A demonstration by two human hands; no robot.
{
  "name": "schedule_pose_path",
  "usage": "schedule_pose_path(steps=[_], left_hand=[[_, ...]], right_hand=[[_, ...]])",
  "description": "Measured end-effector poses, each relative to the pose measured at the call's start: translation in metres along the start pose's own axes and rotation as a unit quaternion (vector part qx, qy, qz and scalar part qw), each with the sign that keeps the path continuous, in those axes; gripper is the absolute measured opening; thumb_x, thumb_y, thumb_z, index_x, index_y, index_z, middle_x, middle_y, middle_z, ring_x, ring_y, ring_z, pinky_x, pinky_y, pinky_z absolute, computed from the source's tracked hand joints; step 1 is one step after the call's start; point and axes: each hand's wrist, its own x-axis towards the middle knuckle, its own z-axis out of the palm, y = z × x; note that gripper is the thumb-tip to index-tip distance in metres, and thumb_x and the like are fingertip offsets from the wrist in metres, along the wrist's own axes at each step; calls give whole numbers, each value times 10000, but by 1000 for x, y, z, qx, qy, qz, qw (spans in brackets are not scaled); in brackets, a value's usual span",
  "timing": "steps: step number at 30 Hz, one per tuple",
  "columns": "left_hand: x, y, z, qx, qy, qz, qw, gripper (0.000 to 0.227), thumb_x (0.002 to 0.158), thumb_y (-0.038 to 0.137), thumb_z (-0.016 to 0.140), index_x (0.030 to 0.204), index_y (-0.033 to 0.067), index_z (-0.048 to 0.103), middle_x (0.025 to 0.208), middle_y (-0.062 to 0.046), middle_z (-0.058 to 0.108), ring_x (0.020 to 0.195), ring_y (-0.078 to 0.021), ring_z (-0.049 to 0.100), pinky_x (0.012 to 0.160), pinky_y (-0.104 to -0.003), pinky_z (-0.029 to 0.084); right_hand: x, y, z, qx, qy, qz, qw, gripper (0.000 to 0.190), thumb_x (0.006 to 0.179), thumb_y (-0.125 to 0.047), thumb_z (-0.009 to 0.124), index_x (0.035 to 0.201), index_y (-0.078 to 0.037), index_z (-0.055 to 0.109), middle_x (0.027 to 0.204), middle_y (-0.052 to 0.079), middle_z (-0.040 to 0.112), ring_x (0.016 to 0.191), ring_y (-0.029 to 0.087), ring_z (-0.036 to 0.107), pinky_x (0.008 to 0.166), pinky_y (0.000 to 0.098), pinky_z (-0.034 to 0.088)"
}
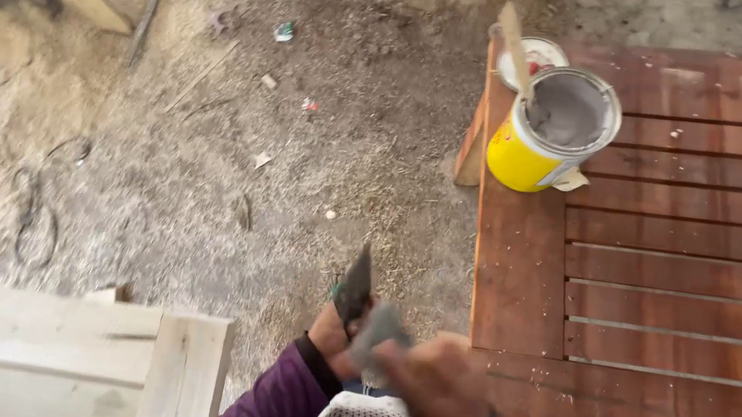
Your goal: The person scoops wood filler from a can with a putty knife and applies it to several gaps and knots on a wooden door panel. The person spreads the filler across multiple spots on the door surface.
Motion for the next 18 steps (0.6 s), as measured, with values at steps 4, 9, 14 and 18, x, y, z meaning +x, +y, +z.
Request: schedule_pose_path(steps=[4,9,14,18], left_hand=[[-3,12,20,29,-26,-137,990,406,1071,517,518,890,155,561,626,-2,492,526,-151,467,480,-298,354],[15,80,-13,35,-121,-140,982,375,1018,505,635,871,162,604,545,32,459,476,-123,460,419,-254,366],[21,167,40,93,88,-90,988,272,942,384,602,1046,135,641,853,-48,688,763,-218,669,706,-425,554],[73,216,-16,178,137,9,974,401,967,267,606,1289,29,611,1136,-115,730,999,-257,715,906,-456,578]], right_hand=[[-11,73,46,-56,-42,77,995,312,801,-268,744,1006,-41,686,853,160,656,737,361,662,626,489,516],[-87,186,29,-176,8,525,833,344,883,-279,740,1095,-8,734,1015,191,748,925,348,711,783,440,559],[-165,226,16,42,97,721,685,364,849,-247,781,1118,-2,765,979,135,810,856,200,749,787,378,580],[-187,258,22,-38,78,737,670,466,763,-244,858,1161,-32,740,1003,121,814,905,236,745,840,390,570]])
